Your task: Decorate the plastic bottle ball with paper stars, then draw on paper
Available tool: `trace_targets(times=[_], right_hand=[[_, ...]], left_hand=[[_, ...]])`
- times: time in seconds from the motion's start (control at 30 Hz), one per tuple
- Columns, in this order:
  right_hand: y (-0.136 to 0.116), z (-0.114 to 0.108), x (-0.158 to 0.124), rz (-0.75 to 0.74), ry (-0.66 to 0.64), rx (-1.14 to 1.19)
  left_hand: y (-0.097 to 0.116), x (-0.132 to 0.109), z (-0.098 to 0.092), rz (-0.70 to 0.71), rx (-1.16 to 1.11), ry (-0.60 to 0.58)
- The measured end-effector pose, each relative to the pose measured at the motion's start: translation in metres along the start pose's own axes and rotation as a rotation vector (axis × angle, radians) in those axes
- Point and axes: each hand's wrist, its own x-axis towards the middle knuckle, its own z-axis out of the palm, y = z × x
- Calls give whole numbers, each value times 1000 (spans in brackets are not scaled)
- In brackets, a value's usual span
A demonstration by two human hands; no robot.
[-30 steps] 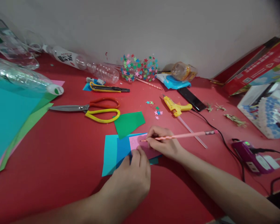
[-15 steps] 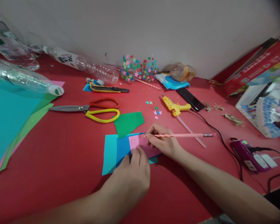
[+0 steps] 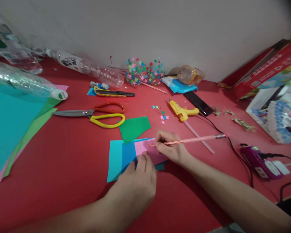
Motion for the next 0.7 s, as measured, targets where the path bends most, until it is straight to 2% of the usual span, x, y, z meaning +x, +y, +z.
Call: trace_targets(times=[0.13,0.3,0.7], right_hand=[[-2,0,1,4,4,-8],[-2,-1,1,4,-6,-22],[-6,3,0,-11,-18,-16]], left_hand=[[0,0,0,-7,6,21],[-1,0,-1,0,5,-19],[0,1,-1,12,4,-24]])
